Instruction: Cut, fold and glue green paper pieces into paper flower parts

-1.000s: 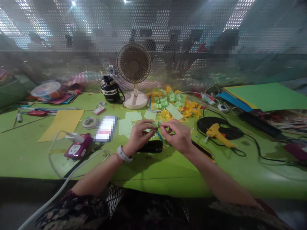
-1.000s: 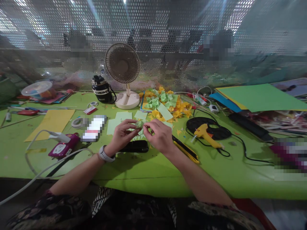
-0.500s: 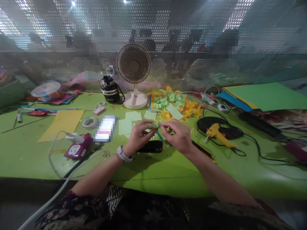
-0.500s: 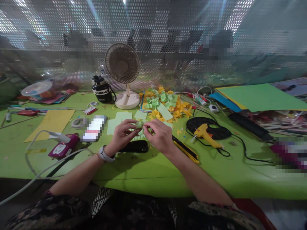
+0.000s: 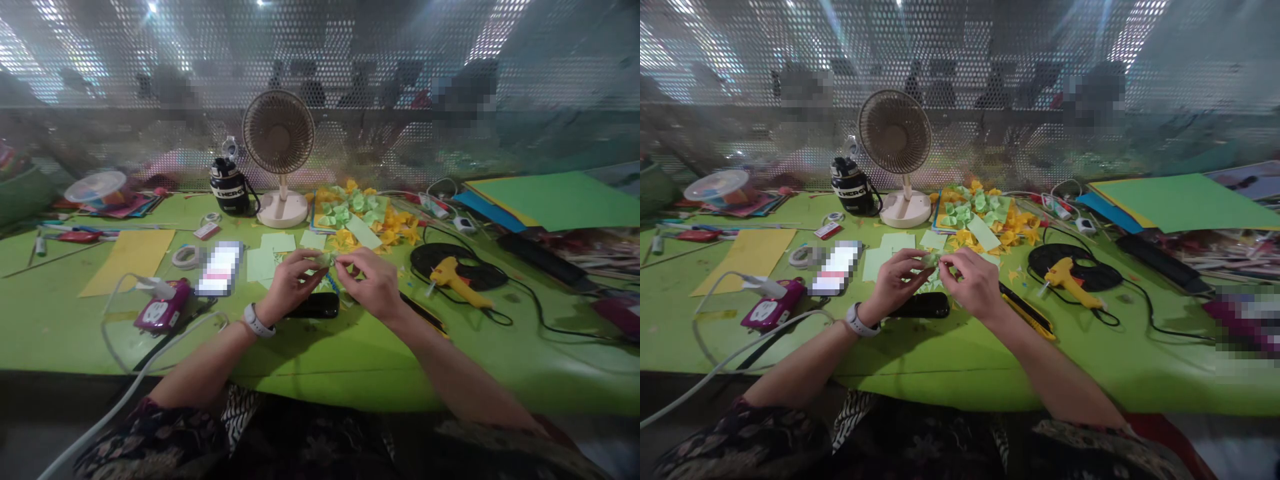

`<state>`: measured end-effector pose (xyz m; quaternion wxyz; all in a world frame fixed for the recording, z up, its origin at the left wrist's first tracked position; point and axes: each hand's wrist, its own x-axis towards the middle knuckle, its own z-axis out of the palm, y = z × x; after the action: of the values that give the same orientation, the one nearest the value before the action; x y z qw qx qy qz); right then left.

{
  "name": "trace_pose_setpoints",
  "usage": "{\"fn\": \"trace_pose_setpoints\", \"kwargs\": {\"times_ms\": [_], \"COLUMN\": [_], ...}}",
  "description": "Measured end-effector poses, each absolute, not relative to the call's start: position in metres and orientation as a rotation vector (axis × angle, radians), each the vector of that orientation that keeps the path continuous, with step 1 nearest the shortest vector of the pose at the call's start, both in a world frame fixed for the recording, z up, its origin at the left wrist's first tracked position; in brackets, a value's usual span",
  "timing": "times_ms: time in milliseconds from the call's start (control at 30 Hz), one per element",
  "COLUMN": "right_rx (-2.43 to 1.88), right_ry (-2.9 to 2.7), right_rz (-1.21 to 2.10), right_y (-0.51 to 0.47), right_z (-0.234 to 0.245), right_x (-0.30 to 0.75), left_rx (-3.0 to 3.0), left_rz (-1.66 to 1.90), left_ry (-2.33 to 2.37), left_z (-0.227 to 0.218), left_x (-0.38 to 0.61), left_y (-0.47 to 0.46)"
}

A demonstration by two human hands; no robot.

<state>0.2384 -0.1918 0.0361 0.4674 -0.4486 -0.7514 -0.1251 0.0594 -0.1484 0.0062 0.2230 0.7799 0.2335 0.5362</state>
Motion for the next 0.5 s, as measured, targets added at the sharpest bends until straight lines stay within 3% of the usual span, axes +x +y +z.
{"fn": "trace_pose_setpoints", "kwargs": {"times_ms": [500], "right_rx": [-1.095], "right_ry": [-1.837], "right_rz": [-0.332], "right_y": [-0.1915], "right_z": [0.0348], "right_x": [0.2379], "left_rx": [2.139], "left_rz": [1.467], "left_ry": [0.643], "left_z": [0.0058], "left_x": [0.0597], "left_y": [-0.1493]}}
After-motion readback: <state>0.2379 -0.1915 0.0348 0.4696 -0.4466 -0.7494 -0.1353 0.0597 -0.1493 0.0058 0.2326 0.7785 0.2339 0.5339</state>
